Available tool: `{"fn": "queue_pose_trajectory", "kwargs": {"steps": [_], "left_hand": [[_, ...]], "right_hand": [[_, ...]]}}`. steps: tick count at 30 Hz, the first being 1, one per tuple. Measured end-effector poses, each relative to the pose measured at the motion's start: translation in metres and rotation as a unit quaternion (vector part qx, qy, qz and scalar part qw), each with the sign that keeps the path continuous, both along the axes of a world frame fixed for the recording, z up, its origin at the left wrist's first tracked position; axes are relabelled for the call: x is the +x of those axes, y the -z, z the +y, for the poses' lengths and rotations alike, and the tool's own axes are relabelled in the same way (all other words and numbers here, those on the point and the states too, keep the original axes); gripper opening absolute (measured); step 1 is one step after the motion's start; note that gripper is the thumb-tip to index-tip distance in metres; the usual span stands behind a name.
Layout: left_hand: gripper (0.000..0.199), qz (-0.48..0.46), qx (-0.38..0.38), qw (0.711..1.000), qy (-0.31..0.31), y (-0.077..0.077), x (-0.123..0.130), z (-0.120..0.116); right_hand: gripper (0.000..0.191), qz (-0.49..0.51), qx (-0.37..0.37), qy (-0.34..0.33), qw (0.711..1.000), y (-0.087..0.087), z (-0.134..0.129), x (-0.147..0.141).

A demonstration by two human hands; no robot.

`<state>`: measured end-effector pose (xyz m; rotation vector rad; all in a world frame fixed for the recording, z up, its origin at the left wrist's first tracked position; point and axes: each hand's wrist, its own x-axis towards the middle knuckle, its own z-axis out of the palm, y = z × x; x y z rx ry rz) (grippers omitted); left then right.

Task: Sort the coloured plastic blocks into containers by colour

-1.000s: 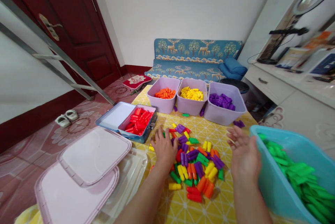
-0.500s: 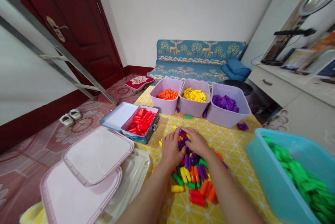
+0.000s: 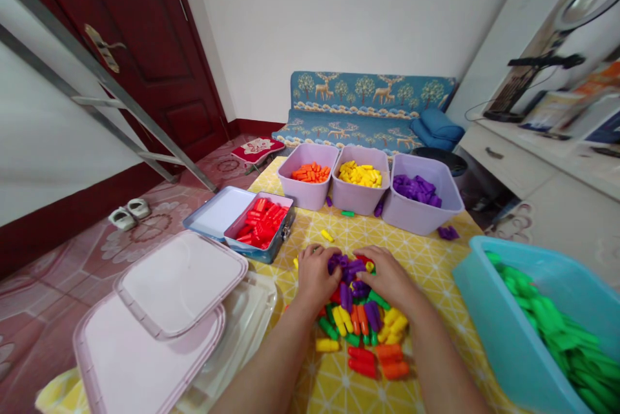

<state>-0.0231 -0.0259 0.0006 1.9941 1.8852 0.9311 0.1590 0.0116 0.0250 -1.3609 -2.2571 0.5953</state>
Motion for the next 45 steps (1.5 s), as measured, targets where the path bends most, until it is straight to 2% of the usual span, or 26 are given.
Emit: {"fn": "queue_pose_trajectory", "kwargs": {"steps": [3,6,9,11,14,18,24,27,32,35,40,42,45], "left_hand": [[0.028,-0.004,0.009,1.0,0.002,0.001,0.0,0.0],[0.027,-0.01,0.02,1.0,0.013,0.003,0.001,0.0],[0.029,-0.039,0.028,0.998,0.03,0.007,0.001,0.002],[0.029,-0.064,0.031,0.997,0.041,0.01,0.001,0.004],[0.024,-0.098,0.035,0.993,0.05,0.012,0.001,0.006],[0.019,-0.129,0.039,0.99,0.04,0.007,0.002,0.004],[0.028,-0.124,0.026,0.992,0.022,-0.002,0.004,0.0],[0.028,-0.145,0.021,0.989,0.013,-0.001,0.003,0.0],[0.023,-0.15,0.022,0.988,0.021,0.0,0.003,0.0],[0.017,-0.128,0.025,0.991,0.04,-0.001,0.003,-0.001],[0.015,-0.113,0.036,0.991,0.067,-0.002,0.002,-0.003],[0.016,-0.113,0.043,0.99,0.073,-0.002,0.003,-0.004],[0.02,-0.11,0.052,0.989,0.08,-0.002,0.004,-0.004]], "right_hand": [[0.048,-0.033,-0.009,-0.013,0.999,-0.01,-0.013,0.014],[0.055,-0.067,-0.043,-0.026,0.997,-0.015,-0.026,0.016],[0.061,-0.112,-0.043,0.001,0.993,-0.013,-0.033,0.006],[0.057,-0.118,-0.027,0.032,0.992,-0.008,-0.032,-0.003],[0.042,-0.076,-0.018,0.077,0.994,0.002,-0.026,-0.014],[0.038,0.022,-0.031,0.112,0.993,0.016,-0.019,-0.019],[0.023,0.154,-0.05,0.086,0.983,0.03,-0.016,-0.017],[0.017,0.205,-0.028,0.075,0.976,0.028,-0.017,-0.015],[0.015,0.301,-0.023,0.044,0.952,0.01,-0.021,-0.015],[0.016,0.312,-0.04,0.033,0.949,0.007,-0.023,-0.018],[0.033,0.356,-0.094,0.096,0.925,0.017,-0.023,-0.024],[0.036,0.345,-0.092,0.091,0.929,0.019,-0.022,-0.024],[0.033,0.289,-0.074,0.066,0.952,0.017,-0.022,-0.022]]}}
